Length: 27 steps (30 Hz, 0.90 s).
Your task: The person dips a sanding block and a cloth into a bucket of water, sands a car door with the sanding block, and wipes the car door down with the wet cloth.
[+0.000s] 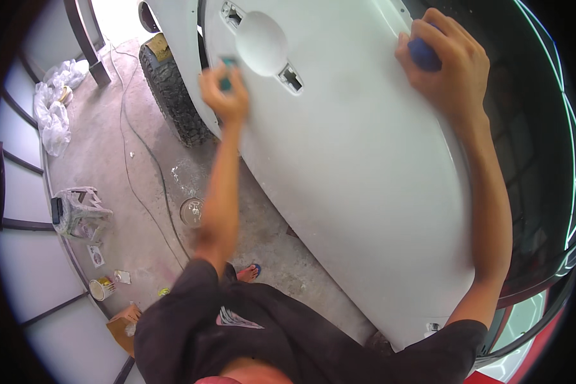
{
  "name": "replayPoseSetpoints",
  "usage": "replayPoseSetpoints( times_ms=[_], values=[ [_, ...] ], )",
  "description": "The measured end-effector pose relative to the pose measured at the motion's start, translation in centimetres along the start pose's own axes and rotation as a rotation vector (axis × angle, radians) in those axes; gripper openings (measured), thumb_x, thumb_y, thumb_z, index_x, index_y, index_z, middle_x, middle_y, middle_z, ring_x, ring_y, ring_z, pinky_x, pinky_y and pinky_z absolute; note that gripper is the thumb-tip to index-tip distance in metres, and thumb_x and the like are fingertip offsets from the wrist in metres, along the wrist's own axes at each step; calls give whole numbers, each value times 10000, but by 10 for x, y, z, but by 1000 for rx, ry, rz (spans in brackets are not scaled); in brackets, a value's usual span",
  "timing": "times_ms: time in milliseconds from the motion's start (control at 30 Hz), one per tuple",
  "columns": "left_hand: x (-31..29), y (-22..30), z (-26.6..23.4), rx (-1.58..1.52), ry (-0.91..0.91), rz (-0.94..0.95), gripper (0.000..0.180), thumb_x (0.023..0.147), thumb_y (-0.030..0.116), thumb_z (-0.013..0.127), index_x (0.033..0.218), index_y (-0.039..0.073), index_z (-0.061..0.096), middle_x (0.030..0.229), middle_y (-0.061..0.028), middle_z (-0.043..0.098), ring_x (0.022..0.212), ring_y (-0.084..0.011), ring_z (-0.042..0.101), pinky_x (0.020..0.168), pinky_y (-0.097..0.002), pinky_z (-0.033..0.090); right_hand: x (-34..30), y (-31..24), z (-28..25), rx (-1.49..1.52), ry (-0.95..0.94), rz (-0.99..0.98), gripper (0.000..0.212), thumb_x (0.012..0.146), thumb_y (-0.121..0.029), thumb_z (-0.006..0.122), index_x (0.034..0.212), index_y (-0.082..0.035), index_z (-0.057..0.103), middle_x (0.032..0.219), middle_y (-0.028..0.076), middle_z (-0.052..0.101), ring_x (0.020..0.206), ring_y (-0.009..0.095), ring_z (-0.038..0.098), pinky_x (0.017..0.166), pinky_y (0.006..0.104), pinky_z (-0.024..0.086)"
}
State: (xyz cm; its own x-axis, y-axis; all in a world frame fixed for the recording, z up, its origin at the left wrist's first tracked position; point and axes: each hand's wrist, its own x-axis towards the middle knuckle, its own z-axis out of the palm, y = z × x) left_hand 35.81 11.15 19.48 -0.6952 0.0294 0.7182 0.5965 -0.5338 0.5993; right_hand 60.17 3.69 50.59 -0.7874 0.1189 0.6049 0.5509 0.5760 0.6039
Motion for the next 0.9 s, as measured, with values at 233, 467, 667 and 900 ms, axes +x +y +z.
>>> replayPoseSetpoints(
  times_ms=[233,467,667,900],
  values=[
    [-54,54,-18,-81,-50,-13,191,870,146,765,932,-12,677,852,-116,614,760,-278,576,656,-373,451,-8,2,0,25,-79,50,170,793,-134,797,787,-67,641,789,47,585,676,240,609,633,330,506],
    [52,-60,17,-39,-17,-346,195,849,103,742,954,-43,667,880,-147,596,783,-304,583,658,-405,446,7,-8,-6,50,-26,52,207,764,-73,790,734,-57,586,768,48,560,650,230,576,602,320,484],
    [-56,39,-9,-67,-54,-8,192,884,133,752,990,-10,683,901,-127,651,786,-270,590,664,-360,451,-6,2,-7,24,-100,51,214,742,-48,792,725,-53,579,767,52,552,646,219,567,588,312,477],
    [33,-62,15,-32,-78,-343,145,898,94,703,944,-31,647,905,-156,603,790,-314,578,684,-422,460,4,-4,-4,80,-59,44,222,735,-39,792,707,-47,572,766,62,547,635,222,552,579,307,469]
  ],
)
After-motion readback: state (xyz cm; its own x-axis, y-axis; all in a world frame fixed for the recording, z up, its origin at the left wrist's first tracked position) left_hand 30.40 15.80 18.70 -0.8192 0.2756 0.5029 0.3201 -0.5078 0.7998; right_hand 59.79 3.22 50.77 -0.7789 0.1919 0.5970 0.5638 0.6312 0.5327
